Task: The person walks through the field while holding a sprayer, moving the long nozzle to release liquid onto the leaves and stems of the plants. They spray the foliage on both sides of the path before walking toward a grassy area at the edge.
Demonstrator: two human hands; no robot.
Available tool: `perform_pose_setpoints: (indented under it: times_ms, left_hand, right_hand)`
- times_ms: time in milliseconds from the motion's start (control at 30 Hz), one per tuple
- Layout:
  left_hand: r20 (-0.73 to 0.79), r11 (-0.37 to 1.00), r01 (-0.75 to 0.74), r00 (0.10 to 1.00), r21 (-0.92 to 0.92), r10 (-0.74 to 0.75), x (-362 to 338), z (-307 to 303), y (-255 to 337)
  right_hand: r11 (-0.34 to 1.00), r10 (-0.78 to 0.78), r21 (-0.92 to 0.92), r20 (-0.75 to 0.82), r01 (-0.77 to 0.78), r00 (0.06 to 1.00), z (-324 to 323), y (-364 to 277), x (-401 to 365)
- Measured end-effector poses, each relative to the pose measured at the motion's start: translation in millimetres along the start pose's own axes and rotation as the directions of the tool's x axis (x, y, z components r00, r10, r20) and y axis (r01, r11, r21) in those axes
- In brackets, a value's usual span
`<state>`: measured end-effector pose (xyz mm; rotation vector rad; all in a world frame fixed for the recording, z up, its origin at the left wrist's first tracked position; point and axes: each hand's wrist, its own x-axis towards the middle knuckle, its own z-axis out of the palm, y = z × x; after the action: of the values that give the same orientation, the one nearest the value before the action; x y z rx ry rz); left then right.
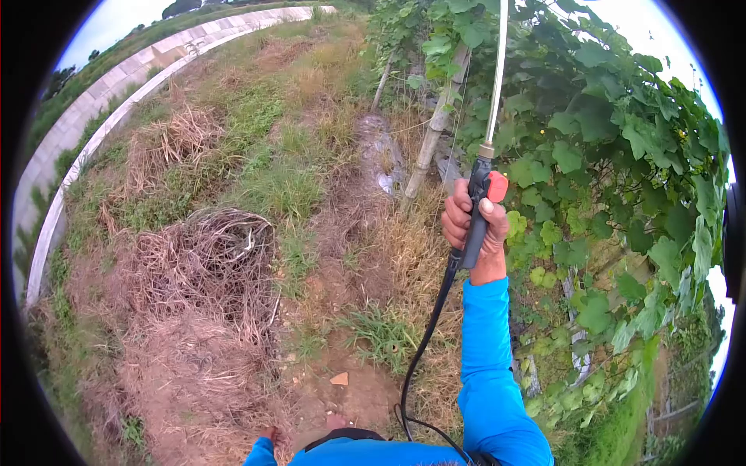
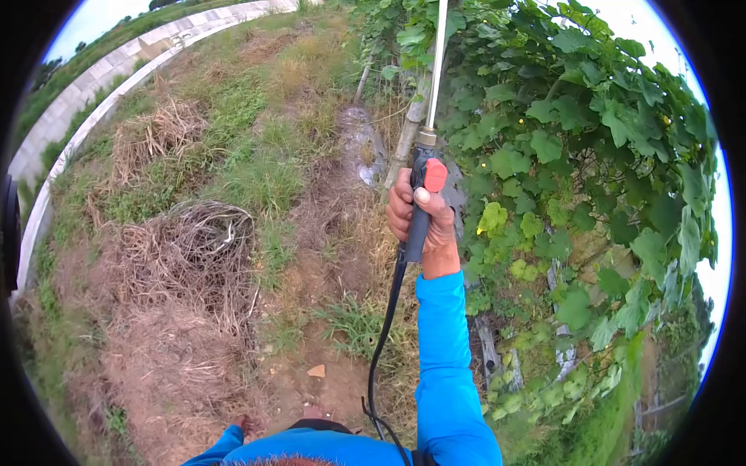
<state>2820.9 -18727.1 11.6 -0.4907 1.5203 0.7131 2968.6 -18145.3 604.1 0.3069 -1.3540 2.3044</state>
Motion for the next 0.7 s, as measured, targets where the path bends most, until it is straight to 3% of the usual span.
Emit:
perform_pose_setpoints:
  times_ms: [67,133,167,233,333,467,600,633,700]
  left_hand:
    - [-0.004,0.996,0.045,0.999,-0.072,-0.045,-12.2,-5.8,18.4]
    - [-0.064,0.979,-0.164,0.986,-0.120,0.157,-0.9,-12.1,33.0]
    - [-0.065,0.979,-0.159,0.986,-0.124,0.152,4.1,-11.3,43.3]
    - [-0.076,0.949,-0.298,0.954,-0.101,0.292,9.3,-7.6,67.0]
    - [-0.042,0.978,-0.196,0.980,-0.074,0.193,1.1,4.4,99.5]
    - [-0.069,0.967,-0.247,0.965,0.067,0.251,-11.6,27.5,119.9]
    - [-0.038,0.996,-0.082,0.996,0.018,0.083,-13.3,39.7,118.0]
    - [-0.019,0.998,-0.060,0.998,0.006,0.060,-2.9,54.9,142.6]
    - [0.073,0.988,-0.111,0.990,-0.112,0.120,1.2,58.1,147.1]
  right_hand:
    - [0.999,0.040,0.017,-0.065,-0.039,0.997,-0.8,8.6,1.8]
    - [0.998,0.056,0.023,-0.050,-0.054,0.997,-6.6,18.6,-0.2]
    - [0.997,0.064,0.036,-0.082,-0.061,0.995,-6.9,23.3,-1.9]
    - [0.994,0.092,0.069,-0.145,-0.083,0.985,-11.1,28.9,-4.7]
    - [0.994,0.099,0.047,-0.123,-0.094,0.987,-20.1,31.5,1.5]
    - [0.993,0.070,-0.084,-0.203,-0.089,0.977,-32.4,11.0,19.6]
    - [0.972,-0.068,-0.233,-0.251,0.008,0.966,-55.7,-42.0,64.2]
    - [0.970,-0.129,-0.232,-0.213,0.079,0.968,-65.0,-59.2,75.6]
    - [0.965,-0.154,-0.244,-0.234,0.096,0.960,-78.9,-91.0,81.3]
